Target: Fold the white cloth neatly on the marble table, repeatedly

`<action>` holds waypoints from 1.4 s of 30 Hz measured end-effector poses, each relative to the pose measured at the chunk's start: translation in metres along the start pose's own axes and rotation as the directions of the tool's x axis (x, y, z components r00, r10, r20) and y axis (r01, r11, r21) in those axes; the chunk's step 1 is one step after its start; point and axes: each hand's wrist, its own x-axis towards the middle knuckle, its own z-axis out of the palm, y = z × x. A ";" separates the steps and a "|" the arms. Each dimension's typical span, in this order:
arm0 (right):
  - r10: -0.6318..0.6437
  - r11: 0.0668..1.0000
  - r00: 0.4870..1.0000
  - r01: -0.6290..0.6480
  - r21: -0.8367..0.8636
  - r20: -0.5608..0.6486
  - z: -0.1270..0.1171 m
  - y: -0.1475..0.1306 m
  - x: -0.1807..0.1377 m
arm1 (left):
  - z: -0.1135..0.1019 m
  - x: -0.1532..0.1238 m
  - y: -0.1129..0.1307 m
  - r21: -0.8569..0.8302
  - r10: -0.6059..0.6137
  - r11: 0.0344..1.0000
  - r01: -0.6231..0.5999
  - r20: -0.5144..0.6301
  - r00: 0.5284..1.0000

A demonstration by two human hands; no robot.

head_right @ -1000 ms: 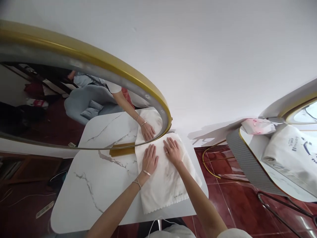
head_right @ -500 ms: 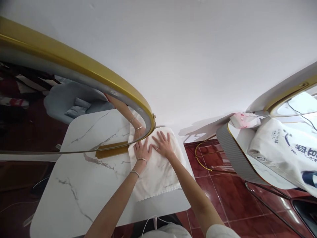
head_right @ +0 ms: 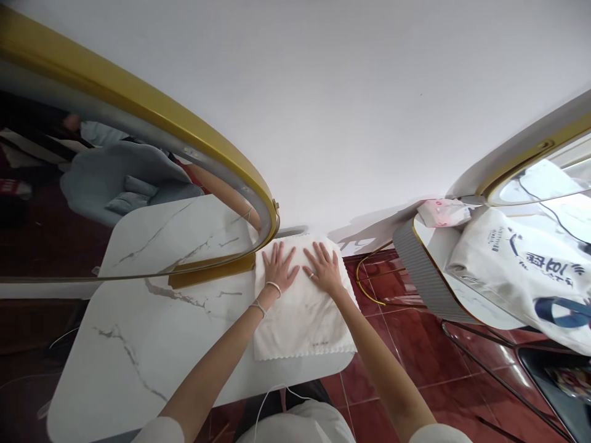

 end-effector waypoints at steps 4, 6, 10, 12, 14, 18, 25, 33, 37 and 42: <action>0.020 1.000 1.000 -0.020 -0.006 -0.012 -0.006 -0.015 -0.048 | -0.003 -0.053 0.005 -0.015 0.110 0.994 -0.110 0.003 0.994; 0.022 1.000 1.000 -0.022 -0.002 -0.018 -0.010 -0.027 -0.079 | -0.005 -0.087 0.009 -0.014 0.126 0.992 -0.126 0.002 0.992; -0.033 0.999 0.999 0.032 0.024 0.008 -0.021 -0.055 -0.149 | -0.009 -0.142 0.017 -0.005 0.108 0.994 -0.108 0.008 0.994; -0.055 0.998 0.998 0.054 0.027 0.030 -0.024 -0.065 -0.178 | -0.011 -0.153 0.018 -0.007 0.098 0.995 -0.098 0.005 0.995; -0.055 0.998 0.998 0.055 0.015 0.034 -0.024 -0.070 -0.193 | -0.011 -0.149 0.016 -0.016 0.096 0.995 -0.096 0.003 0.995; -0.033 0.999 0.999 0.033 -0.019 0.020 -0.017 -0.059 -0.166 | -0.009 -0.097 0.005 -0.046 0.123 0.991 -0.123 -0.002 0.992; -0.026 0.999 1.000 0.026 -0.021 -0.007 -0.002 -0.022 -0.056 | -0.002 -0.021 0.006 -0.053 0.015 0.998 -0.015 0.006 1.000; -0.073 0.997 0.997 0.073 0.002 -0.020 -0.006 -0.039 -0.099 | -0.009 -0.160 0.036 -0.052 0.051 0.997 -0.051 -0.005 0.999; -0.061 0.998 0.997 0.062 0.008 -0.039 -0.010 -0.070 -0.156 | -0.016 -0.214 0.036 -0.041 0.078 0.996 -0.077 0.021 0.997; -0.151 0.988 0.988 0.152 0.036 -0.011 -0.014 -0.113 -0.178 | -0.023 -0.243 0.018 0.026 0.060 0.998 -0.060 -0.011 0.998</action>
